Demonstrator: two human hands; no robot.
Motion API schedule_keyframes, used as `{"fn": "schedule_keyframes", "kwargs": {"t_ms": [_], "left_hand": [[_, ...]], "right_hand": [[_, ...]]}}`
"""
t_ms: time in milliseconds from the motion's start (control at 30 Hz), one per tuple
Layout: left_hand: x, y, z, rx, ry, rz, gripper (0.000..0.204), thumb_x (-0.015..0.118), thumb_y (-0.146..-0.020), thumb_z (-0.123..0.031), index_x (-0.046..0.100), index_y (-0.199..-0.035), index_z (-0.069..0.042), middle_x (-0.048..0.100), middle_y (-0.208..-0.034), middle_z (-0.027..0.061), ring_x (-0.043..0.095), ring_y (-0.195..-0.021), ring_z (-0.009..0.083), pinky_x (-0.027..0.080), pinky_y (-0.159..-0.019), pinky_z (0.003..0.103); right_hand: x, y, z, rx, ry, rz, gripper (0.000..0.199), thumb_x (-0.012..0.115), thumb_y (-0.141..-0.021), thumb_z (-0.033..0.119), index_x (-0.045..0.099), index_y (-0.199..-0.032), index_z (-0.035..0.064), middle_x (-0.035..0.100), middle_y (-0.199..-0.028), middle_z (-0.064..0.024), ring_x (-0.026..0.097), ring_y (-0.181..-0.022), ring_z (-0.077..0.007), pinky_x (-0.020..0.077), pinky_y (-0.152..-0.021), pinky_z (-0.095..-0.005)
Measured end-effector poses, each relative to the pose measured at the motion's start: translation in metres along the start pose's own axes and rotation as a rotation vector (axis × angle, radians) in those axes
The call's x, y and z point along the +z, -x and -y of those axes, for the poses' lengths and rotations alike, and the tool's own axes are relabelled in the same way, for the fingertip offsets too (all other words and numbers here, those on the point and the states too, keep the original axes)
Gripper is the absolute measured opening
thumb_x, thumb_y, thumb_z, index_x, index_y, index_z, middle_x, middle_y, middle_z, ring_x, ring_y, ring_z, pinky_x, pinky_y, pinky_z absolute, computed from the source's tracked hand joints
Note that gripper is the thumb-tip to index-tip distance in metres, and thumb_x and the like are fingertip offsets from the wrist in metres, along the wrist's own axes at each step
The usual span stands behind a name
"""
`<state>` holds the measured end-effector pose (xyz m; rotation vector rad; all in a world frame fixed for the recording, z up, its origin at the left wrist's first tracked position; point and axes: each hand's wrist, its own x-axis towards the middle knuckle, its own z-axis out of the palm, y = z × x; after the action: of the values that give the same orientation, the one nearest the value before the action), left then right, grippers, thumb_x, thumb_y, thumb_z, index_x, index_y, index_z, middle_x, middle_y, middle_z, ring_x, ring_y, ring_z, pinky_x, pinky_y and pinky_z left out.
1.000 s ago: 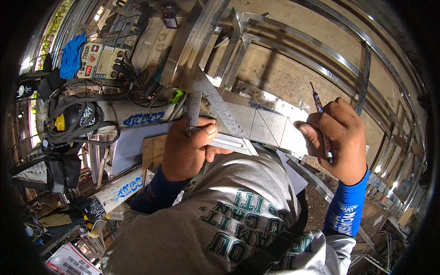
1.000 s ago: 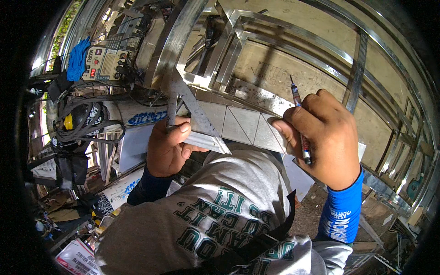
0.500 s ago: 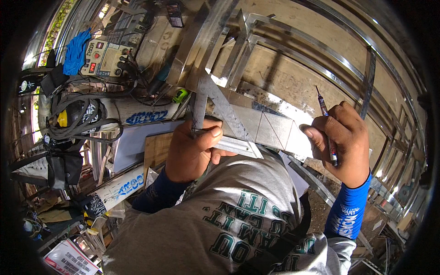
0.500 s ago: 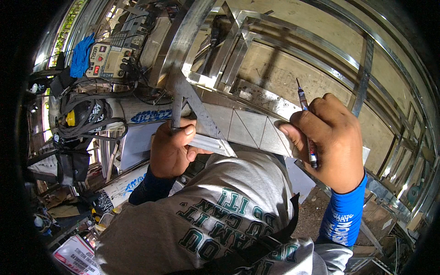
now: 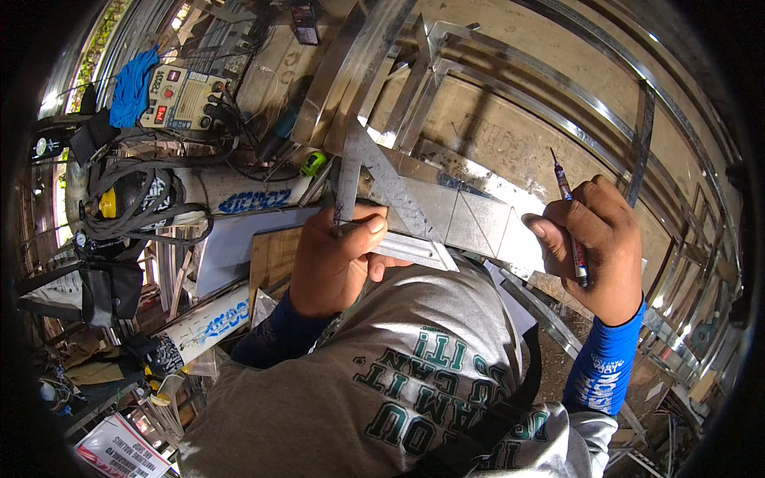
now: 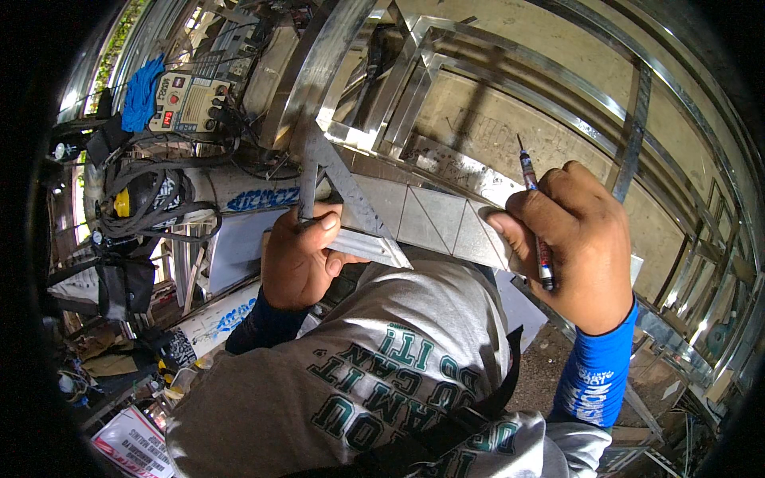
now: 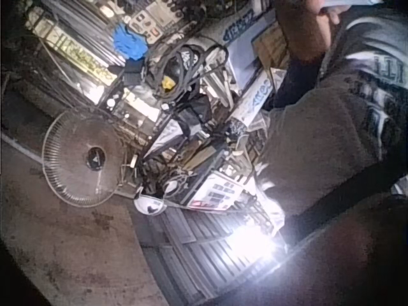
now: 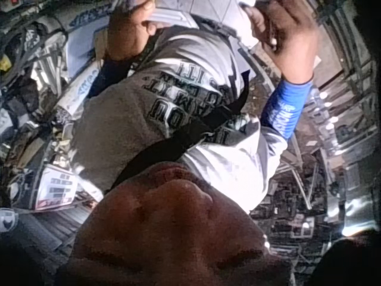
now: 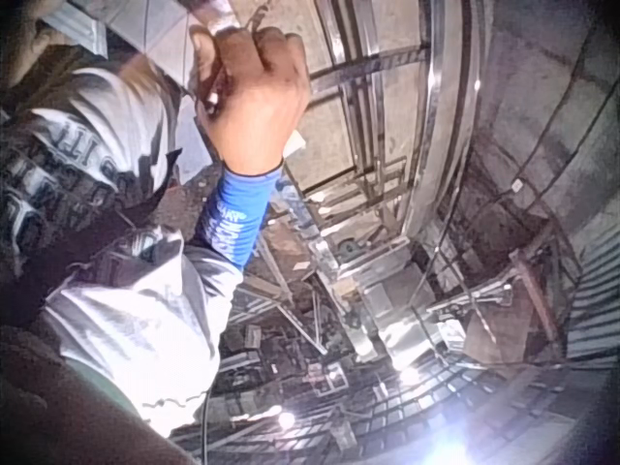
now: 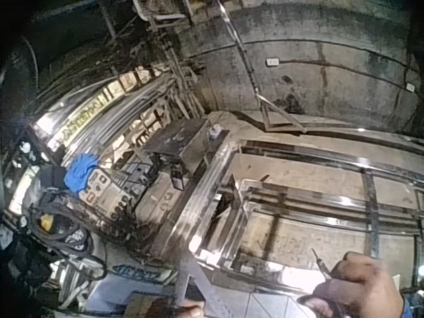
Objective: The person uses a speed square and a marker to draw straight lines on a flat metal sheet. They reposition the square multiple times to create intersecting lines and then draw additional lines freehand along the sheet's edge.
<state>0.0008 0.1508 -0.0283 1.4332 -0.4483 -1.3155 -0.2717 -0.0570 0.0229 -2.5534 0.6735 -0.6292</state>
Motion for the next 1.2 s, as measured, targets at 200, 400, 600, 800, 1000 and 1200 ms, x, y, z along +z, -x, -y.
{"fn": "schedule_keyframes", "kwargs": {"t_ms": [200,400,600,800,1000,1200], "left_hand": [[-0.003,0.002,0.004,0.25,-0.292,0.077,0.041,0.058,-0.102,0.002,0.057,-0.14,-0.013,0.06,-0.125,0.0157,0.071,-0.089,0.0192,0.068,-0.068,0.034],[-0.006,0.005,0.007,0.362,-0.415,0.097,0.045,0.055,-0.101,0.005,0.057,-0.142,-0.014,0.059,-0.127,0.0182,0.072,-0.093,0.0219,0.07,-0.071,0.037],[-0.009,0.003,0.009,0.438,-0.51,0.117,0.049,0.052,-0.1,0.008,0.057,-0.144,-0.014,0.058,-0.129,0.0207,0.074,-0.097,0.0246,0.072,-0.075,0.039],[-0.013,-0.001,0.002,0.085,-0.231,0.106,0.043,0.052,-0.103,0.007,0.058,-0.141,-0.013,0.061,-0.126,0.0186,0.075,-0.088,0.0226,0.068,-0.069,0.035],[-0.006,0.002,0.007,0.491,-0.532,0.132,0.041,0.06,-0.104,0.005,0.055,-0.141,-0.013,0.061,-0.128,0.017,0.075,-0.088,0.0233,0.065,-0.067,0.033],[0.009,0.004,-0.004,0.495,-0.444,0.088,0.031,0.064,-0.102,0.001,0.059,-0.132,-0.01,0.064,-0.119,0.0155,0.072,-0.079,0.021,0.06,-0.062,0.032]], "right_hand": [[0.0,-0.002,0.001,0.002,-0.012,0.0,0.023,0.091,-0.082,0.018,0.073,-0.087,0.0038,0.059,-0.077,-0.0111,0.058,-0.072,-0.0319,0.0449,-0.062,-0.0442],[0.0,-0.001,0.001,-0.003,-0.005,0.006,0.023,0.091,-0.082,0.017,0.073,-0.087,0.0036,0.059,-0.078,-0.0113,0.059,-0.073,-0.032,0.0456,-0.063,-0.0441],[0.0,-0.003,0.002,0.008,-0.016,0.013,0.023,0.091,-0.082,0.017,0.073,-0.087,0.0034,0.059,-0.078,-0.0116,0.059,-0.073,-0.0323,0.0454,-0.063,-0.044],[0.003,-0.002,0.0,-0.006,-0.015,0.007,0.023,0.091,-0.082,0.017,0.073,-0.087,0.0031,0.059,-0.077,-0.0117,0.058,-0.072,-0.0324,0.0451,-0.062,-0.0441],[0.001,-0.003,0.001,-0.009,-0.011,0.003,0.022,0.09,-0.082,0.015,0.073,-0.087,0.0028,0.059,-0.077,-0.0122,0.058,-0.072,-0.0328,0.0447,-0.062,-0.0444],[0.001,-0.003,0.0,-0.032,-0.013,0.001,0.021,0.09,-0.082,0.014,0.073,-0.087,0.0022,0.059,-0.078,-0.0125,0.058,-0.071,-0.033,0.0446,-0.062,-0.0446]]}}
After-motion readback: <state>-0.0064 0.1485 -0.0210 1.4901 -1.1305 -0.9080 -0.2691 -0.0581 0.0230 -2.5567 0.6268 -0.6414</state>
